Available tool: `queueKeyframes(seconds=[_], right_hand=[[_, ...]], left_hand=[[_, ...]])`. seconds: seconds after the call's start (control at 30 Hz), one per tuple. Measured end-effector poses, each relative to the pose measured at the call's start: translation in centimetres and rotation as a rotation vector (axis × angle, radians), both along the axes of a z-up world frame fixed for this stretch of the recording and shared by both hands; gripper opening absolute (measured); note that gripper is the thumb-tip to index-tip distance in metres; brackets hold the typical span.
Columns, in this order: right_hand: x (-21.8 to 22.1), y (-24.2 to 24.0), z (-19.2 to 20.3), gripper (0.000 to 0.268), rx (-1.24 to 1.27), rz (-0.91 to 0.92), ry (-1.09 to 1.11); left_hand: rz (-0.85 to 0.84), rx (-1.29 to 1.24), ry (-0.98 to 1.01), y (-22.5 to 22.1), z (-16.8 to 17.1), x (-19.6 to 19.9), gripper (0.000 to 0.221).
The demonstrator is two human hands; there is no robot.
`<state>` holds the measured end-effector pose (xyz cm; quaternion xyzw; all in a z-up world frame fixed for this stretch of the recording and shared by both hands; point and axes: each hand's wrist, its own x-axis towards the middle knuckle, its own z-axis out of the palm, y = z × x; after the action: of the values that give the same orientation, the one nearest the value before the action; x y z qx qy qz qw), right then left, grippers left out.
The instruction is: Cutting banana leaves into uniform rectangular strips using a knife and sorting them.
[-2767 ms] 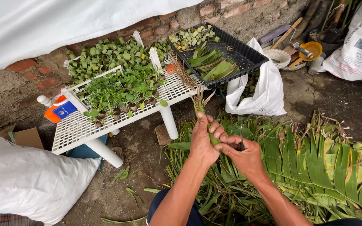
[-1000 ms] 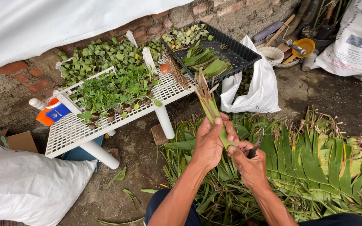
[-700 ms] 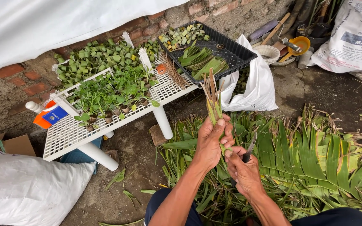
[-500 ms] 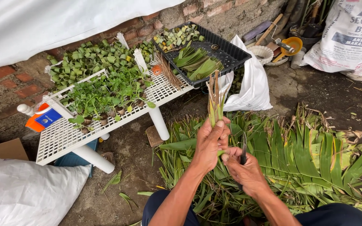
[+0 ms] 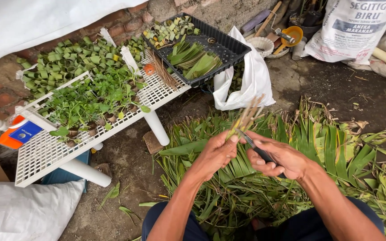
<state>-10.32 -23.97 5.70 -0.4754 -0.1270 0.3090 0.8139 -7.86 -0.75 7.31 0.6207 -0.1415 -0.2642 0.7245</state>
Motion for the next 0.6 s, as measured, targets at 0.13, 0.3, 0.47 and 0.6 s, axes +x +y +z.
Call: queueKeyframes(seconds=[0.13,0.3,0.47,0.6], right_hand=[[2.2,-1.2,-4.5,0.061,0.083,-0.018,0.128],[2.0,-0.5,-1.8,0.058,0.026,-0.096,0.189],[1.8,-0.6,-1.0,0.055,-0.106,-0.180,0.183],[1.4,0.3,1.6,0.048,-0.463,-0.245,-0.022]], left_hand=[[-0.063,0.098,0.021,0.1,1.0,-0.4,0.040],[-0.066,0.130,0.052,0.3,2.8,-0.8,0.037],[-0.081,0.110,0.033,0.5,2.6,-0.7,0.033],[-0.079,0.086,0.085,0.4,2.8,-0.8,0.033]])
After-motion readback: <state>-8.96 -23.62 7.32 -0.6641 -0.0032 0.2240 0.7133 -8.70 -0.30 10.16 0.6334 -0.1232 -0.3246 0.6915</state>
